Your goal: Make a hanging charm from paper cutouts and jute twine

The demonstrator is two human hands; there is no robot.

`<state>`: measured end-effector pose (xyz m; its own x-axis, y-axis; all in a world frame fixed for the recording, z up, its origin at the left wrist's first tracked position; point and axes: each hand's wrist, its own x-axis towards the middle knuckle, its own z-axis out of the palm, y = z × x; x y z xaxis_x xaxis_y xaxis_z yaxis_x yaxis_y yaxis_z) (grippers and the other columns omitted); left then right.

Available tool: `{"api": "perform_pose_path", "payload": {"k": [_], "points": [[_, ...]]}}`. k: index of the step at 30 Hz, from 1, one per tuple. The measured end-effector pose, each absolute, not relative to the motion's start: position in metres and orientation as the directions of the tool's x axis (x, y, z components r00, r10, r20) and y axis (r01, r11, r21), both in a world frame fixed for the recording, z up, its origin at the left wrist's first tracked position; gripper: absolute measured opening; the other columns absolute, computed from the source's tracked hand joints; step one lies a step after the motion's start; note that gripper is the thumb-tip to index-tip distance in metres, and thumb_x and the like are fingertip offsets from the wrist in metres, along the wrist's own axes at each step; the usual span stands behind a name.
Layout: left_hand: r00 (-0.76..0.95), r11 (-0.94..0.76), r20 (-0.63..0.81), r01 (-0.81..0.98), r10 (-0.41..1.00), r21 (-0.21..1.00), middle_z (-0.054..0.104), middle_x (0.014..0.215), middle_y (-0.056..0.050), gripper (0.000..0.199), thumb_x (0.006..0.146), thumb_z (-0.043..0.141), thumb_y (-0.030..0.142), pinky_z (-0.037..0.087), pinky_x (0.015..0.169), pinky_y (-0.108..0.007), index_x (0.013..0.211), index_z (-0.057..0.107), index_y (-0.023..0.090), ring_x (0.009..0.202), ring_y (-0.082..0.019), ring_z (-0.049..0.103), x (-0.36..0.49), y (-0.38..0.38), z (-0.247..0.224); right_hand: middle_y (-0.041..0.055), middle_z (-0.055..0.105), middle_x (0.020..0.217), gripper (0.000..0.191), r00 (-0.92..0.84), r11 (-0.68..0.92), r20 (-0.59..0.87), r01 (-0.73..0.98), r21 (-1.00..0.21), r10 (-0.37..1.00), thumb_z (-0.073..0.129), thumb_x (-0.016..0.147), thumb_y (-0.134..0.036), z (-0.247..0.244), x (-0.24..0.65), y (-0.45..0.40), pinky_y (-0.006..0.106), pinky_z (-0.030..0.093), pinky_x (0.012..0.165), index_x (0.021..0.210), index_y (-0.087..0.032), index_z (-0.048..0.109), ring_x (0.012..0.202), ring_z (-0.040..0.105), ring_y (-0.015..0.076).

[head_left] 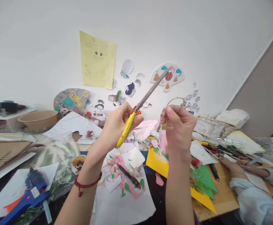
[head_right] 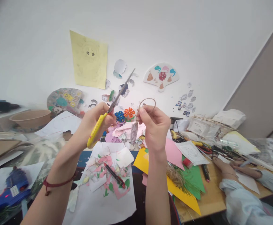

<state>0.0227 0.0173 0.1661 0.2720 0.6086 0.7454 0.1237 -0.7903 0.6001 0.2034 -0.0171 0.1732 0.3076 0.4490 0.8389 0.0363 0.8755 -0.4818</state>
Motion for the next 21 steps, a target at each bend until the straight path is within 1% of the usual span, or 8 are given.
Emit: {"api": "perform_pose_path", "payload": {"k": [3,6,8,11,15,21], "points": [[0.186,-0.739,0.721,0.058,0.668,0.671,0.057,0.064,0.002,0.042,0.082,0.065,0.056,0.032,0.052,-0.023,0.075,0.045,0.02,0.056,-0.009,0.045,0.026,0.015,0.168,-0.0019,0.064,0.062,0.005,0.176,0.81,0.799,0.013,-0.587,0.576,0.075,0.08,-0.021,0.171,0.206,-0.019,0.022,0.043,0.051,0.076,-0.019,0.073,0.055,0.056,0.008],[0.127,-0.676,0.682,-0.096,0.72,0.731,0.055,0.063,0.005,0.04,0.075,0.078,0.044,0.034,0.05,-0.021,0.074,0.046,0.02,0.055,-0.008,0.046,0.031,0.01,0.171,-0.0019,0.066,0.064,0.006,0.068,0.752,0.751,0.02,-0.659,0.656,0.076,0.08,-0.023,0.17,0.205,-0.019,0.021,0.043,0.053,0.076,-0.02,0.074,0.057,0.057,0.008],[0.123,-0.645,0.674,-0.206,0.729,0.736,0.057,0.065,0.005,0.037,0.074,0.08,0.037,0.036,0.051,-0.021,0.076,0.047,0.019,0.056,-0.007,0.048,0.034,0.007,0.171,-0.0016,0.067,0.065,0.007,0.02,0.727,0.728,0.048,-0.685,0.685,0.076,0.08,-0.024,0.169,0.203,-0.019,0.021,0.043,0.054,0.075,-0.02,0.074,0.058,0.057,0.0082],[0.16,-0.618,0.677,-0.299,0.719,0.727,0.062,0.07,0.004,0.038,0.074,0.081,0.036,0.04,0.052,-0.021,0.08,0.048,0.019,0.057,-0.007,0.052,0.036,0.007,0.17,-0.0013,0.067,0.065,0.007,-0.042,0.687,0.686,0.078,-0.722,0.726,0.076,0.08,-0.025,0.167,0.2,-0.017,0.023,0.044,0.055,0.077,-0.02,0.074,0.059,0.058,0.0091],[0.2,-0.608,0.684,-0.333,0.702,0.721,0.067,0.077,0.002,0.042,0.071,0.084,0.038,0.045,0.054,-0.022,0.085,0.048,0.02,0.06,-0.008,0.057,0.035,0.011,0.167,-0.0017,0.064,0.062,0.009,-0.101,0.649,0.641,0.091,-0.755,0.761,0.076,0.08,-0.028,0.166,0.199,-0.015,0.024,0.044,0.055,0.082,-0.019,0.075,0.059,0.058,0.0101],[0.149,-0.611,0.674,-0.315,0.724,0.726,0.062,0.07,0.005,0.042,0.069,0.083,0.031,0.046,0.056,-0.023,0.081,0.045,0.02,0.06,-0.008,0.056,0.035,0.007,0.169,-0.0004,0.066,0.064,0.013,-0.065,0.661,0.657,0.085,-0.746,0.751,0.078,0.079,-0.029,0.166,0.199,-0.01,0.023,0.044,0.055,0.076,-0.017,0.074,0.059,0.058,0.0095]]}}
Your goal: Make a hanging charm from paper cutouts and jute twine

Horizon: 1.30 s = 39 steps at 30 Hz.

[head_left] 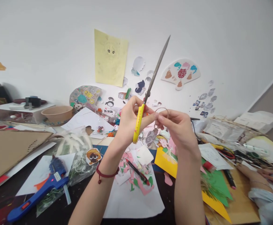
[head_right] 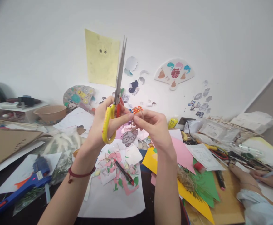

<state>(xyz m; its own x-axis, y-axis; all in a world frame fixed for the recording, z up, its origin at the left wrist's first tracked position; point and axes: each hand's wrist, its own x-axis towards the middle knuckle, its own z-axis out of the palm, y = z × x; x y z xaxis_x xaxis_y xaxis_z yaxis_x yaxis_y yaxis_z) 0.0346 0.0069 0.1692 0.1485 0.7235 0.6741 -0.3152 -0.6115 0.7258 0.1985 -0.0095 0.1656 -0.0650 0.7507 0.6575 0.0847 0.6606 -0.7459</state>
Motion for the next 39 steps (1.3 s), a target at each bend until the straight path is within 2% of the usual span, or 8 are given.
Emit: {"api": "perform_pose_path", "payload": {"k": [8,12,17,20,22,25,31,39], "points": [[0.135,-0.612,0.668,-0.3,0.732,0.731,0.063,0.07,0.004,0.04,0.07,0.083,0.024,0.044,0.054,-0.021,0.079,0.044,0.02,0.06,-0.007,0.053,0.036,0.002,0.172,-0.0015,0.064,0.06,0.011,0.105,0.767,0.763,0.01,-0.642,0.638,0.077,0.081,-0.03,0.165,0.196,-0.006,0.023,0.043,0.055,0.08,-0.019,0.077,0.057,0.056,0.0086],[0.154,-0.631,0.683,-0.28,0.714,0.723,0.06,0.069,0.004,0.041,0.076,0.079,0.038,0.041,0.052,-0.022,0.078,0.042,0.02,0.059,-0.007,0.051,0.038,0.006,0.169,-0.0023,0.061,0.058,0.009,0.215,0.819,0.807,0.05,-0.571,0.55,0.077,0.08,-0.028,0.167,0.195,-0.006,0.024,0.042,0.055,0.079,-0.018,0.076,0.055,0.053,0.0084],[0.139,-0.711,0.727,-0.154,0.672,0.686,0.053,0.068,0.004,0.045,0.082,0.067,0.058,0.033,0.05,-0.024,0.081,0.04,0.022,0.056,-0.008,0.043,0.04,0.018,0.161,-0.0035,0.058,0.058,0.008,0.309,0.863,0.834,0.074,-0.499,0.456,0.073,0.083,-0.027,0.17,0.197,-0.007,0.025,0.041,0.053,0.08,-0.02,0.075,0.052,0.051,0.0084],[0.201,-0.751,0.753,-0.103,0.626,0.652,0.051,0.074,0.003,0.045,0.088,0.055,0.064,0.036,0.055,-0.026,0.088,0.039,0.022,0.061,-0.009,0.044,0.041,0.021,0.157,-0.003,0.059,0.059,0.008,0.341,0.882,0.837,0.045,-0.468,0.427,0.072,0.084,-0.026,0.172,0.198,-0.008,0.024,0.043,0.052,0.08,-0.019,0.074,0.053,0.053,0.0084],[0.271,-0.764,0.752,-0.084,0.601,0.64,0.053,0.083,0.0,0.044,0.09,0.05,0.064,0.039,0.06,-0.028,0.098,0.038,0.023,0.066,-0.011,0.048,0.042,0.02,0.155,-0.0026,0.06,0.062,0.009,0.361,0.887,0.833,0.03,-0.46,0.419,0.071,0.084,-0.027,0.173,0.198,-0.01,0.024,0.045,0.053,0.08,-0.019,0.073,0.055,0.055,0.0084],[0.348,-0.756,0.709,-0.001,0.613,0.654,0.054,0.089,-0.002,0.048,0.088,0.055,0.063,0.04,0.062,-0.029,0.105,0.034,0.023,0.071,-0.014,0.052,0.042,0.016,0.153,-0.0019,0.062,0.067,0.011,0.392,0.888,0.819,0.011,-0.459,0.419,0.071,0.083,-0.029,0.174,0.197,-0.012,0.024,0.05,0.057,0.078,-0.02,0.071,0.061,0.058,0.0089],[0.346,-0.737,0.659,0.183,0.667,0.65,0.05,0.082,0.001,0.047,0.085,0.058,0.061,0.037,0.062,-0.03,0.097,0.034,0.023,0.069,-0.014,0.048,0.046,0.01,0.158,-0.0016,0.064,0.07,0.009,0.428,0.905,0.818,-0.003,-0.425,0.385,0.071,0.083,-0.027,0.176,0.197,-0.013,0.025,0.054,0.061,0.077,-0.02,0.07,0.064,0.06,0.0094],[0.38,-0.737,0.638,0.235,0.67,0.634,0.052,0.083,0.001,0.042,0.084,0.062,0.052,0.035,0.065,-0.03,0.096,0.034,0.023,0.071,-0.015,0.047,0.054,0.006,0.157,-0.0029,0.064,0.066,0.007,0.481,0.915,0.809,0.034,-0.401,0.337,0.073,0.082,-0.026,0.173,0.194,-0.012,0.026,0.051,0.059,0.077,-0.02,0.071,0.058,0.06,0.01]]}}
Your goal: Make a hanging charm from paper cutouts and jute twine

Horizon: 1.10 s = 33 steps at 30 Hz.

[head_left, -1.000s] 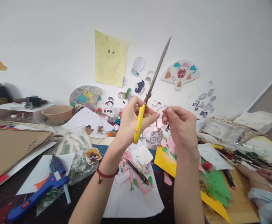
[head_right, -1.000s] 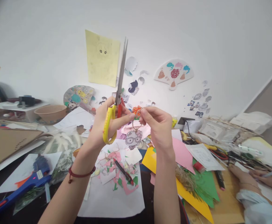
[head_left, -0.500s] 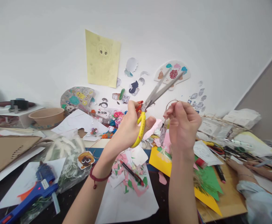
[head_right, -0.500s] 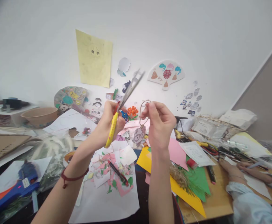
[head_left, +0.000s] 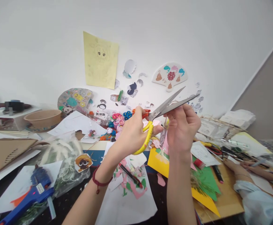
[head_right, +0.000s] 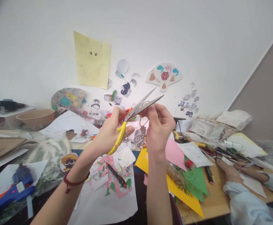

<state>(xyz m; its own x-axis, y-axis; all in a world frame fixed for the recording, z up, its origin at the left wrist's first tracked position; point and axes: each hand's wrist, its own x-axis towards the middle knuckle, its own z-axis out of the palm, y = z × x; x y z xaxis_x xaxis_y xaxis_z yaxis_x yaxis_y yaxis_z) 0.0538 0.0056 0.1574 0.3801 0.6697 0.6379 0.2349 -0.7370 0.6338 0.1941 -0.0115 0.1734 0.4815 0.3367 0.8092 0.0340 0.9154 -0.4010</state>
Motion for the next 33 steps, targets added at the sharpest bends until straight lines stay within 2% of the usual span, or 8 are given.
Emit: {"api": "perform_pose_path", "payload": {"k": [4,12,20,33], "points": [[0.382,-0.737,0.639,0.224,0.668,0.637,0.054,0.084,0.0,0.047,0.082,0.063,0.057,0.036,0.066,-0.03,0.096,0.035,0.023,0.072,-0.016,0.049,0.0558,0.0075,0.1558,-0.0024,0.064,0.069,0.009,0.501,0.914,0.8,0.041,-0.404,0.331,0.073,0.082,-0.028,0.1719,0.1933,-0.0104,0.027,0.051,0.059,0.078,-0.02,0.07,0.06,0.061,0.0107],[0.396,-0.719,0.625,0.154,0.673,0.677,0.059,0.084,0.0,0.041,0.087,0.057,0.059,0.037,0.064,-0.03,0.098,0.04,0.022,0.066,-0.015,0.049,0.0595,0.0067,0.1538,-0.0025,0.066,0.069,0.009,0.51,0.916,0.789,0.007,-0.401,0.341,0.074,0.081,-0.029,0.1736,0.1907,-0.0117,0.026,0.053,0.061,0.078,-0.021,0.071,0.061,0.062,0.0105],[0.401,-0.724,0.631,0.135,0.664,0.676,0.062,0.095,-0.004,0.043,0.088,0.056,0.061,0.039,0.068,-0.032,0.094,0.038,0.022,0.077,-0.017,0.054,0.0602,0.0063,0.1537,-0.0021,0.066,0.068,0.006,0.494,0.933,0.801,-0.065,-0.353,0.337,0.074,0.082,-0.023,0.1731,0.1909,-0.0108,0.026,0.051,0.061,0.077,-0.019,0.073,0.061,0.063,0.0101],[0.402,-0.724,0.628,0.146,0.666,0.674,0.061,0.086,0.0,0.043,0.086,0.058,0.06,0.035,0.063,-0.029,0.087,0.036,0.023,0.067,-0.014,0.05,0.0596,0.0076,0.1561,-0.0021,0.067,0.07,0.005,0.495,0.94,0.814,-0.015,-0.34,0.302,0.072,0.082,-0.022,0.1737,0.1931,-0.0098,0.026,0.052,0.06,0.078,-0.019,0.072,0.06,0.063,0.0101]]}}
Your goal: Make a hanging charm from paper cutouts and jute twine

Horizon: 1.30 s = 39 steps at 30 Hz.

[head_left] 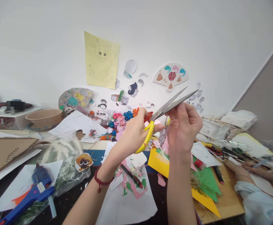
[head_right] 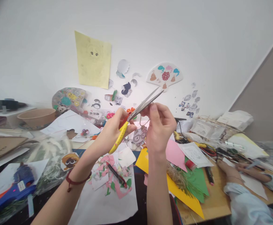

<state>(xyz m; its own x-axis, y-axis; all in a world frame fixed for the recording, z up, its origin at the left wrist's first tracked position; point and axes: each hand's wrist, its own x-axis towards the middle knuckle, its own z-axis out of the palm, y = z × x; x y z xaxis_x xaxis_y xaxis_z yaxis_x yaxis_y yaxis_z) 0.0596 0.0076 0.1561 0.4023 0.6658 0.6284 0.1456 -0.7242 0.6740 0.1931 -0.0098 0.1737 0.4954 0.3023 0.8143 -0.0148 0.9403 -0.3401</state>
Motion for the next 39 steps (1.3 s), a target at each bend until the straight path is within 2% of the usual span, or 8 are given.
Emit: {"api": "perform_pose_path", "payload": {"k": [4,7,14,19,23,28,32,39], "points": [[0.397,-0.719,0.619,0.18,0.678,0.671,0.056,0.079,0.003,0.042,0.085,0.061,0.056,0.032,0.062,-0.028,0.085,0.035,0.023,0.062,-0.012,0.043,0.058,0.007,0.158,-0.0023,0.066,0.067,0.005,0.496,0.939,0.824,0.046,-0.34,0.274,0.07,0.083,-0.02,0.174,0.195,-0.011,0.027,0.051,0.059,0.078,-0.02,0.072,0.059,0.061,0.01],[0.392,-0.727,0.626,0.205,0.674,0.655,0.05,0.073,0.005,0.042,0.084,0.063,0.054,0.03,0.062,-0.027,0.084,0.034,0.023,0.061,-0.011,0.04,0.055,0.007,0.16,-0.0022,0.065,0.067,0.006,0.483,0.929,0.845,0.152,-0.337,0.227,0.07,0.084,-0.02,0.175,0.198,-0.014,0.028,0.051,0.059,0.078,-0.02,0.072,0.059,0.061,0.0104],[0.416,-0.755,0.644,0.199,0.642,0.625,0.043,0.065,0.007,0.041,0.085,0.065,0.05,0.028,0.058,-0.025,0.08,0.035,0.023,0.057,-0.009,0.036,0.048,0.008,0.162,-0.0014,0.064,0.063,0.005,0.443,0.906,0.885,0.303,-0.297,0.142,0.071,0.083,-0.022,0.176,0.204,-0.017,0.028,0.051,0.057,0.079,-0.019,0.071,0.057,0.06,0.0116],[0.425,-0.784,0.674,0.165,0.604,0.599,0.043,0.061,0.009,0.042,0.083,0.068,0.047,0.027,0.055,-0.024,0.078,0.034,0.023,0.054,-0.008,0.034,0.045,0.011,0.163,-0.0021,0.063,0.06,0.005,0.433,0.893,0.893,0.345,-0.288,0.12,0.072,0.082,-0.022,0.176,0.203,-0.019,0.028,0.048,0.054,0.078,-0.02,0.071,0.054,0.058,0.0112],[0.419,-0.784,0.671,0.21,0.612,0.584,0.042,0.061,0.009,0.044,0.082,0.067,0.052,0.026,0.054,-0.024,0.078,0.035,0.023,0.053,-0.008,0.034,0.042,0.014,0.163,-0.0023,0.063,0.06,0.004,0.431,0.88,0.895,0.375,-0.293,0.114,0.073,0.081,-0.021,0.176,0.203,-0.021,0.027,0.046,0.052,0.078,-0.02,0.072,0.053,0.057,0.0105],[0.422,-0.801,0.685,0.223,0.593,0.556,0.049,0.066,0.007,0.046,0.081,0.066,0.056,0.03,0.056,-0.024,0.079,0.035,0.022,0.056,-0.009,0.039,0.037,0.017,0.163,-0.0026,0.061,0.061,0.007,0.401,0.834,0.911,0.466,-0.295,0.099,0.074,0.081,-0.026,0.177,0.205,-0.025,0.026,0.045,0.05,0.078,-0.02,0.072,0.053,0.054,0.0102],[0.441,-0.794,0.665,0.251,0.603,0.554,0.049,0.066,0.007,0.046,0.08,0.067,0.056,0.03,0.057,-0.024,0.079,0.035,0.022,0.057,-0.009,0.041,0.033,0.018,0.163,-0.0028,0.061,0.063,0.01,0.358,0.813,0.93,0.513,-0.274,0.087,0.073,0.082,-0.028,0.177,0.209,-0.027,0.026,0.047,0.054,0.078,-0.02,0.07,0.055,0.054,0.0101],[0.447,-0.805,0.675,0.235,0.588,0.545,0.041,0.064,0.008,0.049,0.079,0.071,0.053,0.027,0.054,-0.022,0.075,0.034,0.022,0.058,-0.008,0.034,0.026,0.022,0.163,-0.0017,0.066,0.069,0.007,0.345,0.784,0.935,0.556,-0.276,0.085,0.075,0.081,-0.026,0.175,0.211,-0.028,0.028,0.051,0.062,0.079,-0.02,0.073,0.059,0.057,0.0108]]}}
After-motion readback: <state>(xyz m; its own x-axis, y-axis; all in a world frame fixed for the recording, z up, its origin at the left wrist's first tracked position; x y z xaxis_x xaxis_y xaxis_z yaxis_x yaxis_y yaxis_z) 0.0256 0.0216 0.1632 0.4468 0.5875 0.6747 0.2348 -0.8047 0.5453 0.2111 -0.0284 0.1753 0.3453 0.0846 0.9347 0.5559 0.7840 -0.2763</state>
